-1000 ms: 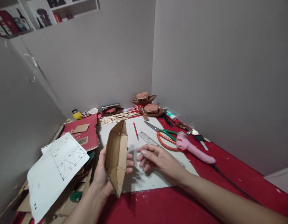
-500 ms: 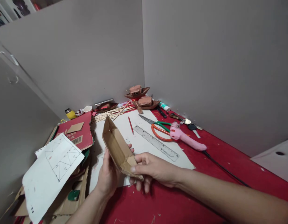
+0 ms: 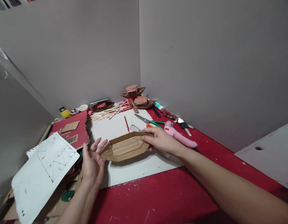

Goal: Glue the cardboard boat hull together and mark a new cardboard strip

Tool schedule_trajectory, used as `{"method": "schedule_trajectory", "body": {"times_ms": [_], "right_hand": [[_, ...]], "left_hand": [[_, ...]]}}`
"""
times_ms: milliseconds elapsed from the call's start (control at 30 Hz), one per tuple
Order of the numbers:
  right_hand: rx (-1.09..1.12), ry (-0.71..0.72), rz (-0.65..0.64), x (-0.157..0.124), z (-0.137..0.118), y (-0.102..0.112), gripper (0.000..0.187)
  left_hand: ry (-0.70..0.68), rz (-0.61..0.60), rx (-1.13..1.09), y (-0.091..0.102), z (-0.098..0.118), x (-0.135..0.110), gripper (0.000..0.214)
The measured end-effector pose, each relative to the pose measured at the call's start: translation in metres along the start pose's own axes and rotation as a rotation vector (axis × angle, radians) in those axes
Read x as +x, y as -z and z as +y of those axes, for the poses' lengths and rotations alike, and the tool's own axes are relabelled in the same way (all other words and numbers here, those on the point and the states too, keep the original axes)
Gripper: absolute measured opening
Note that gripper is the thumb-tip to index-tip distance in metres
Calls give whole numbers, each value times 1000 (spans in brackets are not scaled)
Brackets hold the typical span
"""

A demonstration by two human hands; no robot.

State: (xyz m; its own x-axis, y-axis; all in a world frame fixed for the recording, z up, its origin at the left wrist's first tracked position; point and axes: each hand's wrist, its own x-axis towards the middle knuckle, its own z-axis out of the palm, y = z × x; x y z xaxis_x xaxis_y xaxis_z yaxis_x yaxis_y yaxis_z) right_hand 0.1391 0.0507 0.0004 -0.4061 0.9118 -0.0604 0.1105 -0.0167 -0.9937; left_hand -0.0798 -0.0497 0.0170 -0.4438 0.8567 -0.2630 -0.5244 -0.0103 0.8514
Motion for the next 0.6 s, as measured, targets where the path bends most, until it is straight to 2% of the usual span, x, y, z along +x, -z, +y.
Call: {"method": "schedule_trajectory", "body": {"times_ms": [133, 200, 267, 367, 467, 600], "right_hand": [[-124, -17, -47, 0, 3, 5, 32], [-169, -26, -102, -1, 6, 6, 31], [-190, -18, -130, 0, 10, 5, 28], [-191, 26, -121, 2, 14, 1, 26], [-189, 108, -45, 5, 17, -1, 30], [-207, 221, 174, 8, 16, 2, 30]], "left_hand": [[-89, 50, 7, 1, 2, 3, 50], [-107, 51, 72, 1, 1, 2, 38], [-99, 32, 152, 1, -1, 1, 27], [-36, -11, 225, 3, -6, 3, 29], [18, -32, 235, 5, -10, 6, 29], [-22, -8, 222, 7, -10, 8, 31]]}}
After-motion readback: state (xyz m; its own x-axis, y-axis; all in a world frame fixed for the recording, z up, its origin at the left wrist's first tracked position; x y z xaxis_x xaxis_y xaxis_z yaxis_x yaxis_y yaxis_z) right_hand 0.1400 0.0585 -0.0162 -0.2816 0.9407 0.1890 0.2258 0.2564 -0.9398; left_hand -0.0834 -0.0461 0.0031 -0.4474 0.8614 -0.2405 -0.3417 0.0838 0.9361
